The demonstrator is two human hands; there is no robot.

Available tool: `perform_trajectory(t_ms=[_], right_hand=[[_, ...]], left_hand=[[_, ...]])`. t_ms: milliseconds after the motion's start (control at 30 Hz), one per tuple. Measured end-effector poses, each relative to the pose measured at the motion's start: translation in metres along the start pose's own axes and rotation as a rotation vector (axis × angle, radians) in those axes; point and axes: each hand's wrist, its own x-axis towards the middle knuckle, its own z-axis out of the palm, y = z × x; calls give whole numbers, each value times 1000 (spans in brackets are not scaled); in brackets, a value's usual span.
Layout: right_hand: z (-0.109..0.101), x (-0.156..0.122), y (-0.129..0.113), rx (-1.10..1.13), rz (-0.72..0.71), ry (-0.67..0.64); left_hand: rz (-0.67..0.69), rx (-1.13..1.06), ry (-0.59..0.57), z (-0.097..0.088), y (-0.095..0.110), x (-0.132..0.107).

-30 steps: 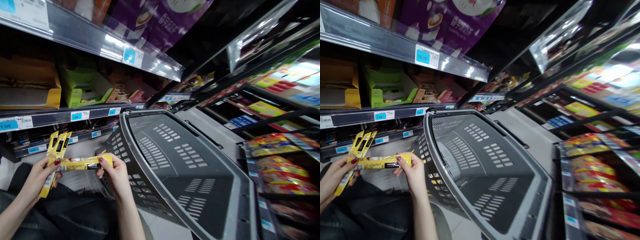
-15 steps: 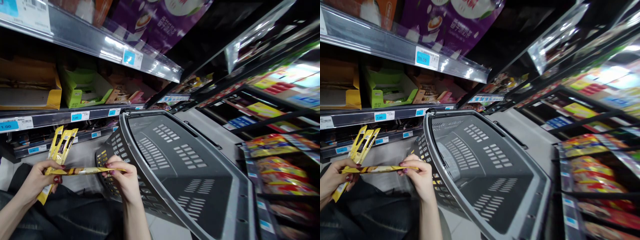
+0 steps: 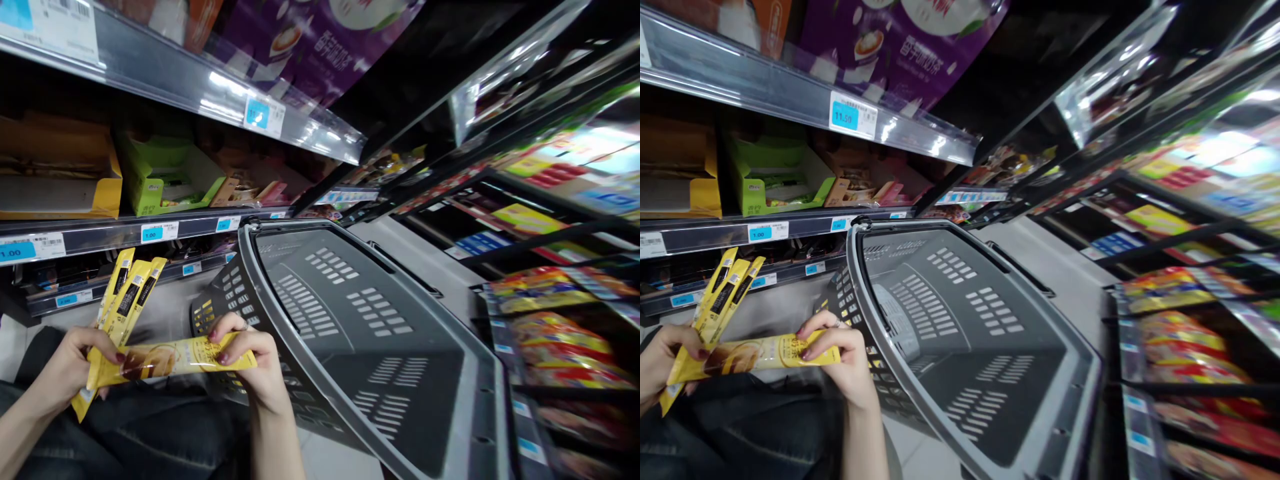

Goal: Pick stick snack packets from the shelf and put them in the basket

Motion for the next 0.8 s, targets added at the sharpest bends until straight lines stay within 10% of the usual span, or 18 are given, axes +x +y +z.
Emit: perform_trajectory(t_ms=[500,800], right_hand=[[17,5,10,220,232,362],[39,4,18,264,374,100]], left_hand=[[-78,-12,-12,-2,-11,15],[-388,-331,-74,8,-34,16]])
